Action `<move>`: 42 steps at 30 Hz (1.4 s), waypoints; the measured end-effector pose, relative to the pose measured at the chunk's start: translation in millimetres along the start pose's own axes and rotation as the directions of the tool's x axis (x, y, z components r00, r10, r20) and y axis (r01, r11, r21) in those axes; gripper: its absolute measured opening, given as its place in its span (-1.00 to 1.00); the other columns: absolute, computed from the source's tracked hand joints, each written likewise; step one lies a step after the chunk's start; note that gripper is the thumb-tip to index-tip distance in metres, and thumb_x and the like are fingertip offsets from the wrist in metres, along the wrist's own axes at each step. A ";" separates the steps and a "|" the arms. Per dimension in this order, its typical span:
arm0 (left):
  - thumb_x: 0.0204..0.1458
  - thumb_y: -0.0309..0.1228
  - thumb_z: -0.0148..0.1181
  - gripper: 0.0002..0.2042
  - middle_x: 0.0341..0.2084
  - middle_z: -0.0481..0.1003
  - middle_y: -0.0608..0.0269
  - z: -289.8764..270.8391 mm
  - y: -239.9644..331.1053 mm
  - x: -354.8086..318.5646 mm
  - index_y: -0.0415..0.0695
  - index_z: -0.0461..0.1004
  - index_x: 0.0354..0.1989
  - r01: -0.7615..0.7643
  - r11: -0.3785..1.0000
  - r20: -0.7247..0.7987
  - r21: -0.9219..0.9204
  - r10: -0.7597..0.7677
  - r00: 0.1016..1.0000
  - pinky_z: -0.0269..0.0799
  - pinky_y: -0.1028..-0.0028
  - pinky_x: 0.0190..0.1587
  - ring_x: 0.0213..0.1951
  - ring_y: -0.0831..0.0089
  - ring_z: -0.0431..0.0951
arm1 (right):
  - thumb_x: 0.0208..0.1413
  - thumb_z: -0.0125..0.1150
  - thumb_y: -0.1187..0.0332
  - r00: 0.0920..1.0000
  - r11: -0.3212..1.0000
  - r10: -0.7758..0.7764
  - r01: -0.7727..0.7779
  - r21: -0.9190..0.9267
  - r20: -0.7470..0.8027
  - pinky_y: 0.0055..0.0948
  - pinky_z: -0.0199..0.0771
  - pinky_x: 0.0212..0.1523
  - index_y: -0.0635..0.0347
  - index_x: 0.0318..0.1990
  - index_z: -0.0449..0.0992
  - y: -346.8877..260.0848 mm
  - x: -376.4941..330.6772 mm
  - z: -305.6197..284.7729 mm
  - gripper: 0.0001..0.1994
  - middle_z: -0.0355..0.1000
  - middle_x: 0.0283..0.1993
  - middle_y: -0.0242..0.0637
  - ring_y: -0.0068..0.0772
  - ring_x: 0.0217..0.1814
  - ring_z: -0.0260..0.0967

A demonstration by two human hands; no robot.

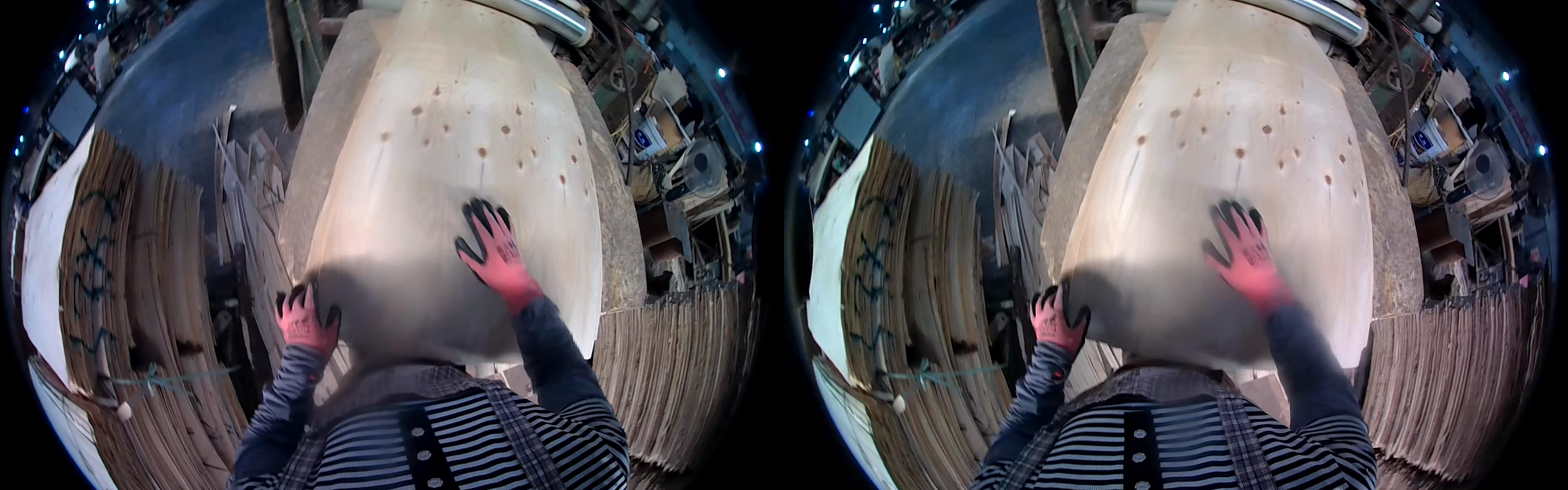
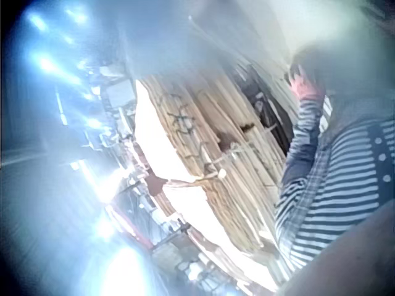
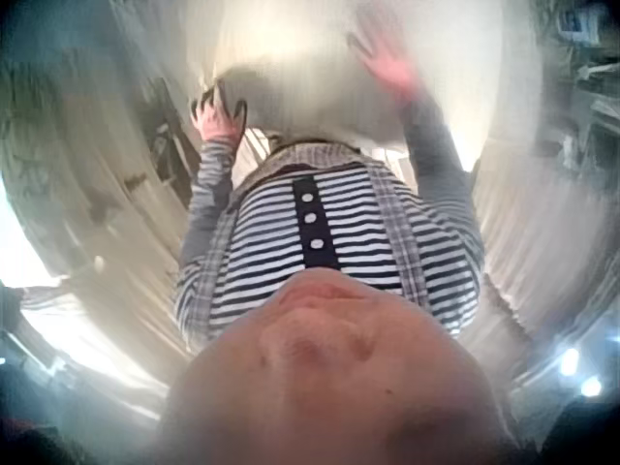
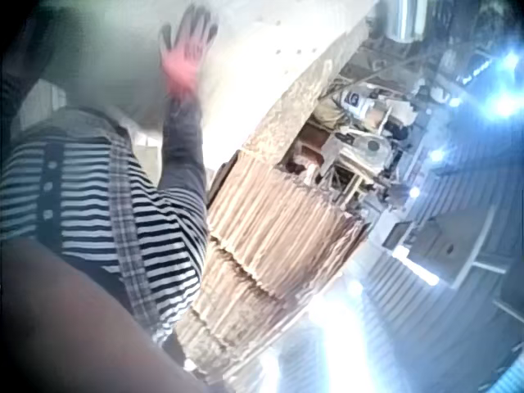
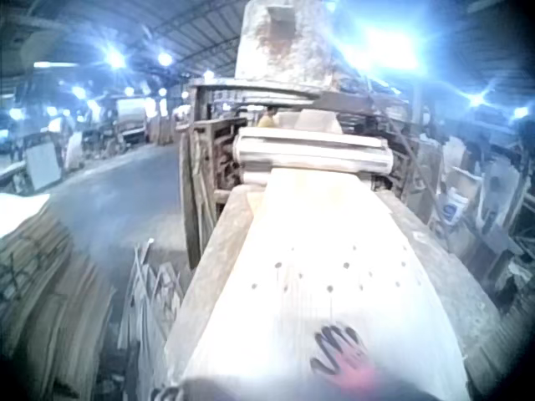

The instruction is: The person repeatedly picks up thin sheets of wood veneer from a stack, places them onto a roller machine, and then stacks the processed sheets onto a growing pile. The person wears pink gloves and handles the veneers one at a time in a repetitive cycle.

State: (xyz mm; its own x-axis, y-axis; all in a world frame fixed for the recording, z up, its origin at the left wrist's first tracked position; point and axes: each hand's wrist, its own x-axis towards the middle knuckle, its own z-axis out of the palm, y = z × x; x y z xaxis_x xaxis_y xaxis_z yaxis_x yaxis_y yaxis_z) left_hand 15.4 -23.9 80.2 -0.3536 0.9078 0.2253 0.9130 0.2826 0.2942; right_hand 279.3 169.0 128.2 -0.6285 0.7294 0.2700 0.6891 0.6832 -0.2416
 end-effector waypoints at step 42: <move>-0.01 -0.36 0.07 -0.69 -0.26 0.46 0.16 46.7 -80.2 -0.4 -0.28 0.36 -0.13 0.571 0.660 0.483 -0.488 -0.341 0.807 0.28 0.53 -0.11 -0.19 0.47 0.43 | -0.14 0.07 0.18 0.933 0.928 0.344 -0.355 -0.111 -0.107 -0.25 -0.06 0.19 0.07 0.12 0.13 126.7 151.8 22.5 -0.41 0.09 0.15 -0.13 -0.20 0.21 -0.02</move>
State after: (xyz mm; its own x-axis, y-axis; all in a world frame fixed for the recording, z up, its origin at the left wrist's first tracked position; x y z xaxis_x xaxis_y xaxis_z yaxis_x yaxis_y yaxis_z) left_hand -48.2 -32.4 13.1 -0.4987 0.7852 -0.3670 0.3012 0.5540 0.7761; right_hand 263.1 367.1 117.6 -0.3106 0.9118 0.2685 0.9028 0.3714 -0.2170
